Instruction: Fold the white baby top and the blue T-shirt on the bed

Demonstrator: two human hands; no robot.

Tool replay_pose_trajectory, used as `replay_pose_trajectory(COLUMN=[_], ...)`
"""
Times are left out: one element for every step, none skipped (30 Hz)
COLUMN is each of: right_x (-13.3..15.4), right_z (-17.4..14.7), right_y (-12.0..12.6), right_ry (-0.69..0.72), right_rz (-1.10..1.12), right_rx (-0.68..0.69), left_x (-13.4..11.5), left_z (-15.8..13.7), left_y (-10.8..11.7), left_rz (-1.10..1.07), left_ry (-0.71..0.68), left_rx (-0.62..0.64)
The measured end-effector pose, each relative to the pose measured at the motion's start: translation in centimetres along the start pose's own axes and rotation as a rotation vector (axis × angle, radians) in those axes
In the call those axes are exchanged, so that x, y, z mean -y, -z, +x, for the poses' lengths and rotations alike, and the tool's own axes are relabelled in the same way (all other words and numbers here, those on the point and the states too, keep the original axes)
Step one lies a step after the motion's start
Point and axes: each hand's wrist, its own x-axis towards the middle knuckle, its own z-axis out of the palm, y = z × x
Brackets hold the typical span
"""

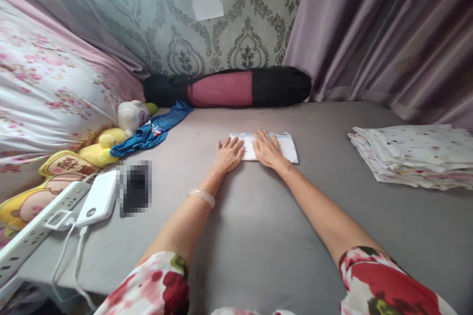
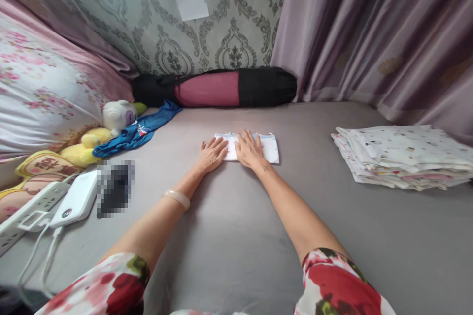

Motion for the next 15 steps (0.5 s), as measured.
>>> replay_pose_trajectory(right_x=[-0.6, -1.2, -1.8, -2.4, -2.8, -3.2, -3.5, -3.8, -3.9, -4.0, -4.1, -4.1, -4.2, -4.3, -4.4], right_z=[-0.1, -0.3, -0.4, -0.5, -0.6, -0.7, -0.8, -0.9, -1.0, -1.0, -1.0, -0.9, -0.8, -0.7, -0.5], right_y=[0.2, 0.4, 0.5, 0.5, 0.5, 0.4, 0.3, 0.1, 0.0, -0.2, -0.3, -0.3, -0.3, -0.1, 0.1], right_ry=[-0.022, -0.043, -0.062, -0.078, -0.089, -0.097, -0.106, -0.111, -0.114, -0.116, -0.117, -0.116, -0.111, -0.107, -0.102], right_rz=[-0.018, -0.035, -0.052, -0.068, -0.083, -0.095, -0.103, -0.108, -0.111, -0.112, -0.113, -0.114, -0.114, -0.112, -0.108], right_rx=[-0.006, -0.012, -0.017, -0.024, -0.029, -0.031, -0.029, -0.024, -0.019, -0.015, -0.013, -0.012, -0.008, -0.001, 0.010], left_x=[0.0, -0.1, -0.1, -0.1, -0.1, -0.1, -0.1, -0.1, -0.1, -0.1, -0.2, -0.3, -0.3, -0.4, -0.5], left_z=[0.0, 0.0, 0.0, 0.0, 0.0, 0.1, 0.1, 0.1, 0.1, 0.1, 0.0, 0.1, 0.1, 0.2, 0.5], left_y=[0.0, 0.0, 0.1, 0.1, 0.0, 0.0, 0.0, -0.1, -0.1, -0.2, -0.1, -0.1, 0.1, 0.3, 0.7], left_rz=[0.001, 0.003, 0.004, 0.006, 0.009, 0.013, 0.017, 0.021, 0.026, 0.030, 0.036, 0.044, 0.055, 0.069, 0.088], left_ry=[-0.001, 0.001, 0.003, 0.005, 0.006, 0.007, 0.006, 0.007, 0.007, 0.008, 0.009, 0.007, -0.002, -0.018, -0.043], left_rx=[0.004, 0.008, 0.012, 0.017, 0.021, 0.024, 0.030, 0.035, 0.039, 0.041, 0.038, 0.032, 0.024, 0.017, 0.015])
